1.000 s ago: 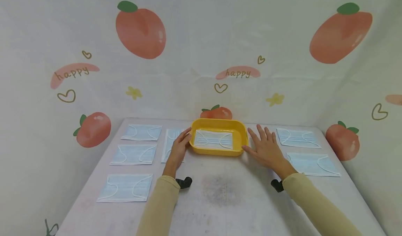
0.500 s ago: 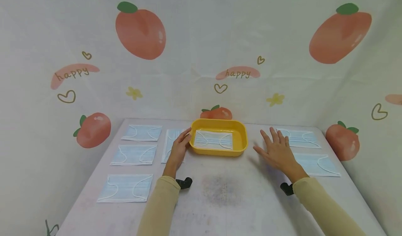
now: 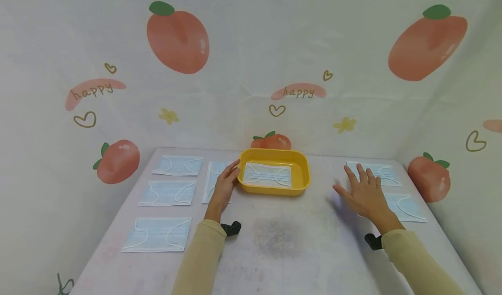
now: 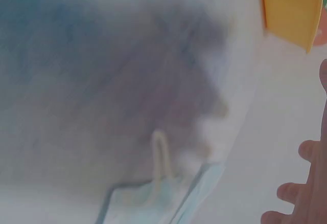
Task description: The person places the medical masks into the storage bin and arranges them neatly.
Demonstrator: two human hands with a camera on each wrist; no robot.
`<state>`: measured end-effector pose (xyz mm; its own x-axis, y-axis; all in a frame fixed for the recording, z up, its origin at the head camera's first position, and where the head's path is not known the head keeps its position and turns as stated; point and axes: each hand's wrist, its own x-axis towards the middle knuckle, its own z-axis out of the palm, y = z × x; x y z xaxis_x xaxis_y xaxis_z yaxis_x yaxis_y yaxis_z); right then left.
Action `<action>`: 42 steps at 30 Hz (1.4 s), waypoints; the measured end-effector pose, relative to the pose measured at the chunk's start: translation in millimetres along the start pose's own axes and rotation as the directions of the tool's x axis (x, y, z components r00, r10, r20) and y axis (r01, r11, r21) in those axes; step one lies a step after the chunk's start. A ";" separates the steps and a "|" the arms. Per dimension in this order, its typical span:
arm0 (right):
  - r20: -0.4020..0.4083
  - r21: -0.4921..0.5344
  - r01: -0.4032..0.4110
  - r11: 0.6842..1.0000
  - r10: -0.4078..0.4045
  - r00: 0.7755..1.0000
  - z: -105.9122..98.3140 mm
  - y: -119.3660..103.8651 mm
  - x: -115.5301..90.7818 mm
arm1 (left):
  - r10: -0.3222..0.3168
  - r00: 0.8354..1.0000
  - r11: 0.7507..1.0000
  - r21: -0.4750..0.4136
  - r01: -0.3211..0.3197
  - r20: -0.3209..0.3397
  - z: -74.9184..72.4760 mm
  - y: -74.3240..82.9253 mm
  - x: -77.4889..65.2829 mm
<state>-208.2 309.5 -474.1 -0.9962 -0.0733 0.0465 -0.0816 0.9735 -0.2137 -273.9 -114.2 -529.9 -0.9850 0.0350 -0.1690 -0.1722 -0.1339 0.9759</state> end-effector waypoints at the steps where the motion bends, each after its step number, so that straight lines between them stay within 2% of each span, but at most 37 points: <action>1: 0.000 0.004 -0.006 1.000 0.006 1.000 -0.8 3.0 -1.3 | -0.002 1.000 1.000 0.002 0.002 -0.001 0.1 0.4 0.0; 8: 0.034 0.031 -0.053 0.998 0.052 0.998 -3.8 26.6 -10.8 | -0.010 1.000 1.000 0.021 0.010 -0.008 0.2 1.1 -0.2; 16: 0.015 0.014 -0.083 0.996 0.083 0.996 -3.3 51.5 -21.7 | -0.015 1.000 1.000 0.018 0.015 -0.008 -0.3 0.3 -0.9; 25: -0.023 -0.005 -0.069 0.998 0.069 0.997 1.4 75.0 -32.0 | -0.011 1.000 1.000 0.016 0.011 -0.006 -0.3 -0.5 1.2; 37: 0.025 0.013 -0.199 0.980 0.199 0.980 2.5 95.7 -43.5 | -0.011 1.000 1.000 0.024 0.011 -0.008 0.5 0.5 0.2; 42: 0.056 0.060 -0.239 0.969 0.236 0.970 0.8 105.9 -49.2 | -0.014 1.000 1.000 0.022 0.014 -0.012 0.9 0.4 -0.5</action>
<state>-167.9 416.1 -499.7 -0.9874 0.1467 -0.0601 0.1577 0.9480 -0.2766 -273.5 -113.4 -529.3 -0.9826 0.0249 -0.1839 -0.1856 -0.1116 0.9763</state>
